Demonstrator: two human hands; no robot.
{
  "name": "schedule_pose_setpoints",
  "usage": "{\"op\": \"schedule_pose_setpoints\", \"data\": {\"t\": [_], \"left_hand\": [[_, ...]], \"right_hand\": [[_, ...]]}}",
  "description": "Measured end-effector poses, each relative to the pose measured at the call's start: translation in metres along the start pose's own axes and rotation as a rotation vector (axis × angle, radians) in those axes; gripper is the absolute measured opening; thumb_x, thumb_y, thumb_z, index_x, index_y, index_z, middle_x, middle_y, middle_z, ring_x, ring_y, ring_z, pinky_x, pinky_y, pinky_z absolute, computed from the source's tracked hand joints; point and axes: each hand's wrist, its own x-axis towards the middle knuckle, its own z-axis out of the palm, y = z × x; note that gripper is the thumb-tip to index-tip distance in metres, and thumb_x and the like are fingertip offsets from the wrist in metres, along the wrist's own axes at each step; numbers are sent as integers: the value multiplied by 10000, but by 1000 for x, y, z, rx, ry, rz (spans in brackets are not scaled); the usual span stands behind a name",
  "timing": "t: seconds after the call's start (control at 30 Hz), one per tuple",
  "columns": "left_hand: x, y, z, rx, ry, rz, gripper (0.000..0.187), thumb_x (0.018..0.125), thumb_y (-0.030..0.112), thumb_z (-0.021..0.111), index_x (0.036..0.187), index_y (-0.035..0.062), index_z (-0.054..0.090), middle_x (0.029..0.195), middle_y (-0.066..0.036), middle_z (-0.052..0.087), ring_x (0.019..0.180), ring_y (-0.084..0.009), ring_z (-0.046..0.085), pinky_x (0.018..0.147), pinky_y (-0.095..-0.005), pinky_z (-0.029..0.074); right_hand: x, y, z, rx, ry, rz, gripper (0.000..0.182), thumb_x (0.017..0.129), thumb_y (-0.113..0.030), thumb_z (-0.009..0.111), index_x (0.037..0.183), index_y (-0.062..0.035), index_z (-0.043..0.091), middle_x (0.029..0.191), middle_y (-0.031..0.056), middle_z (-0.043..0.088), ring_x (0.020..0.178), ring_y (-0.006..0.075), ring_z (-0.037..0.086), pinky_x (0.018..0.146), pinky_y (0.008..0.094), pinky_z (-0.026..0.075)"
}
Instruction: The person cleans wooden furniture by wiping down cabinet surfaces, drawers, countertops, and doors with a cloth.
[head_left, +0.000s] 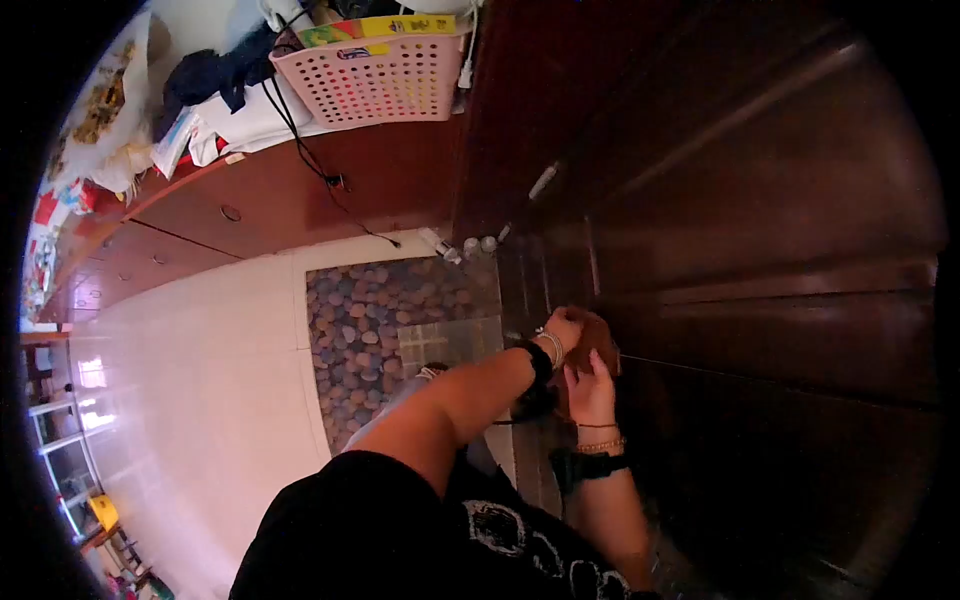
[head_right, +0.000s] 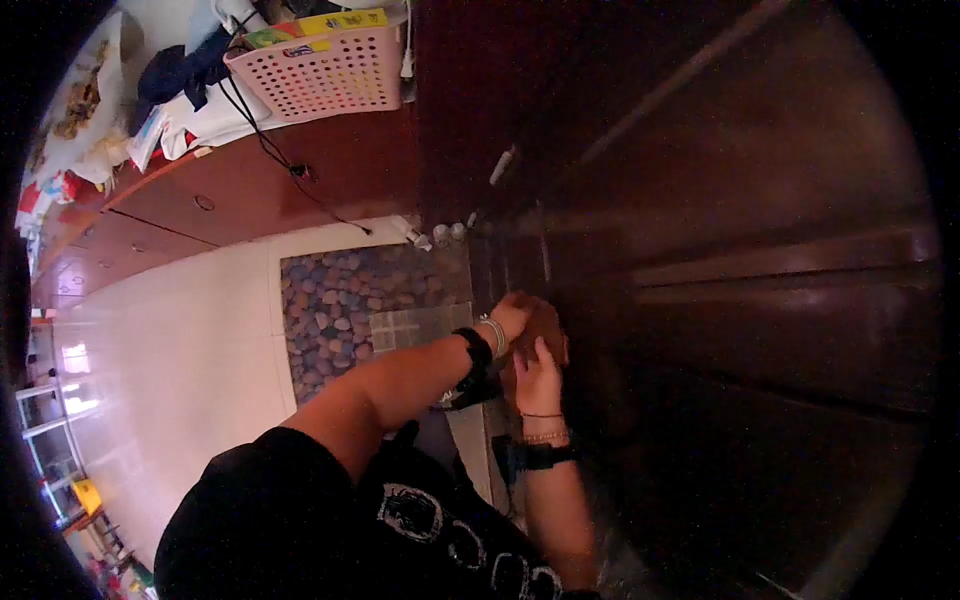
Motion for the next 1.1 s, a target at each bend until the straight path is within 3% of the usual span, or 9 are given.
{"op": "schedule_pose_setpoints", "data": {"t": [0.1, 0.37, 0.47, 0.57, 0.6, 0.7, 0.83, 0.9, 1.1], "left_hand": [[-49, 63, -17, -156, 33, -97, 354, 889, 145, 426, 1226, 40, 445, 1197, -166, 514, 1073, -279, 519, 842, -367, 471], [-15, 56, -17, -504, -73, -242, 356, 912, 176, 392, 1247, 61, 428, 1188, -144, 519, 1079, -268, 510, 834, -432, 460], [19, 58, -20, -327, -101, -203, 368, 931, 203, 360, 1265, 60, 417, 1226, -145, 500, 1094, -254, 503, 858, -401, 450], [90, 41, -28, -58, 35, -76, 388, 831, 200, 517, 1176, 24, 508, 1163, -176, 545, 1079, -306, 514, 891, -357, 425], [121, 29, -34, -168, -38, -102, 369, 886, 211, 422, 1209, 45, 485, 1211, -159, 516, 1094, -283, 506, 900, -364, 420], [144, 72, -79, 213, -146, 82, 340, 923, 209, 376, 1204, 67, 505, 1226, -134, 515, 1083, -262, 509, 900, -372, 417], [171, 138, -116, -118, -147, 299, 353, 850, 165, 525, 1192, 76, 518, 1262, -160, 469, 1160, -280, 444, 916, -334, 415], [124, 213, -127, -545, -57, -111, 306, 877, 200, 483, 1162, 93, 520, 1182, -103, 523, 1083, -243, 478, 886, -381, 420], [130, 227, -140, -733, -123, -113, 302, 863, 145, 515, 1164, 131, 493, 1152, -84, 500, 1075, -218, 470, 893, -353, 420]], "right_hand": [[12, 5, 6, -57, -13, -38, 401, 862, -259, 578, 1214, -95, 477, 1262, 22, 461, 1175, 183, 389, 996, 341, 295], [23, 2, 28, -188, 58, -88, 454, 861, -247, 581, 1262, -98, 428, 1288, 34, 437, 1188, 193, 380, 1027, 353, 249], [38, -4, 48, -186, 97, -93, 487, 855, -262, 589, 1275, -94, 411, 1288, 36, 435, 1190, 190, 378, 1039, 347, 239], [57, -13, 80, -146, 97, -71, 511, 847, -271, 597, 1285, -99, 398, 1288, 32, 434, 1190, 186, 378, 1048, 345, 223], [66, -18, 94, -140, 103, -88, 511, 847, -271, 597, 1285, -99, 398, 1288, 32, 434, 1190, 186, 378, 1048, 345, 223], [101, -32, 139, -173, 50, -151, 466, 847, -253, 600, 1260, -113, 435, 1271, 20, 445, 1156, 168, 400, 1006, 324, 282], [142, -42, 184, -168, 52, -244, 441, 851, -237, 594, 1249, -110, 450, 1257, 19, 455, 1137, 166, 412, 982, 319, 310], [149, -44, 198, -241, 1, -371, 417, 852, -212, 592, 1234, -108, 461, 1236, 13, 470, 1131, 159, 420, 978, 323, 314], [165, -50, 220, -121, 36, -320, 385, 850, -170, 586, 1211, -111, 467, 1195, 5, 491, 1088, 143, 451, 957, 303, 329]]}}
